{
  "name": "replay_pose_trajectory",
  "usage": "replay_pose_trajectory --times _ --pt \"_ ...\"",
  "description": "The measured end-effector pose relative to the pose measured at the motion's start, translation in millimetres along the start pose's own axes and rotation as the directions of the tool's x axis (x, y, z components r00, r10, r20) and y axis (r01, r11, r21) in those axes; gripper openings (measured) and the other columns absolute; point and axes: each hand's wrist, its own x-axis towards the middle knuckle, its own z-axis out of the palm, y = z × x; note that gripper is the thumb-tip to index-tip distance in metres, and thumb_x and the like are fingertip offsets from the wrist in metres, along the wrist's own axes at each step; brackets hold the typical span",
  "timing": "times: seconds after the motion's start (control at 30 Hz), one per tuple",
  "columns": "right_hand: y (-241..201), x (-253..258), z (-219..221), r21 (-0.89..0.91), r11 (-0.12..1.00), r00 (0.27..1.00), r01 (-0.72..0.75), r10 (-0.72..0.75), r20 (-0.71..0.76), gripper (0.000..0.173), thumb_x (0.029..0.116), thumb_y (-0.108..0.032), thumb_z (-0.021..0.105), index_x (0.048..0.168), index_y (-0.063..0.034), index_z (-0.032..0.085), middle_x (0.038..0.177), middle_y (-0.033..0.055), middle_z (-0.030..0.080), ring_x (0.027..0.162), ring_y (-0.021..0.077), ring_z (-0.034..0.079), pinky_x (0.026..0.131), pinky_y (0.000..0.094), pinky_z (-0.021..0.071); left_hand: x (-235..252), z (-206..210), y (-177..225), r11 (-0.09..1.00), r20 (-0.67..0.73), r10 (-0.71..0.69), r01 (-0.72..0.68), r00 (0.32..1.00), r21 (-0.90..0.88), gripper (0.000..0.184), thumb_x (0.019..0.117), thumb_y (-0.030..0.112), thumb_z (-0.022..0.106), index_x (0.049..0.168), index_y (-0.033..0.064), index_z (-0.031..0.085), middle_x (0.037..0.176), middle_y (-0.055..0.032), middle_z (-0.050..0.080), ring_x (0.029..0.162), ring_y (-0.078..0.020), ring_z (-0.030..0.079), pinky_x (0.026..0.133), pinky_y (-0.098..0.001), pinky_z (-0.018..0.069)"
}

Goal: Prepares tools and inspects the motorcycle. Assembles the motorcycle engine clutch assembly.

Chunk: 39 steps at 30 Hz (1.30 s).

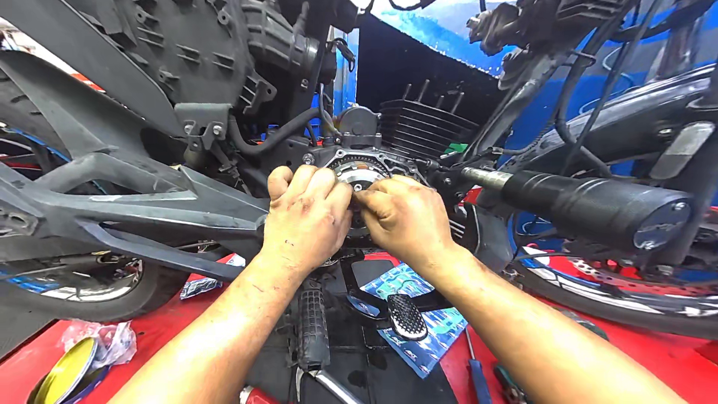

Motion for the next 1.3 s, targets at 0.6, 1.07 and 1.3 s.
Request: replay_pose_trajectory --times 0.6,1.07,1.3 --pt "-3 -16 11 -0.240 0.971 0.994 -0.005 -0.021 -0.104 0.020 0.1000 -0.023 0.059 0.099 -0.0120 0.076 0.090 0.0112 0.062 0.086 0.0313 0.063 0.060 0.0418 0.0491 41 -8 0 0.846 0.308 -0.512 0.532 0.802 0.021 0.110 0.0659 0.059 0.086 0.156 0.0176 0.039 0.152 -0.0104 0.048 0.145 -0.0339 0.038 0.107 -0.0608 0.0355" --pt "12 -20 20 -0.120 0.989 0.974 0.082 -0.105 -0.203 0.023 0.1015 -0.028 0.061 0.110 -0.0121 0.076 0.095 0.0112 0.066 0.090 0.0298 0.064 0.067 0.0408 0.0517 53 -6 -4 0.793 0.399 -0.581 0.604 0.709 0.081 0.120 0.0585 0.067 0.086 0.156 0.0184 0.037 0.150 -0.0126 0.047 0.143 -0.0365 0.037 0.103 -0.0621 0.0365" --pt "8 -19 22 -0.133 0.990 0.981 0.040 -0.064 -0.183 0.024 0.1021 -0.029 0.060 0.105 -0.0124 0.077 0.090 0.0100 0.064 0.086 0.0292 0.062 0.065 0.0396 0.0488 54 -7 -6 0.794 0.451 -0.569 0.602 0.688 0.083 0.117 0.0588 0.068 0.088 0.154 0.0201 0.039 0.150 -0.0145 0.044 0.143 -0.0397 0.035 0.101 -0.0650 0.0354"
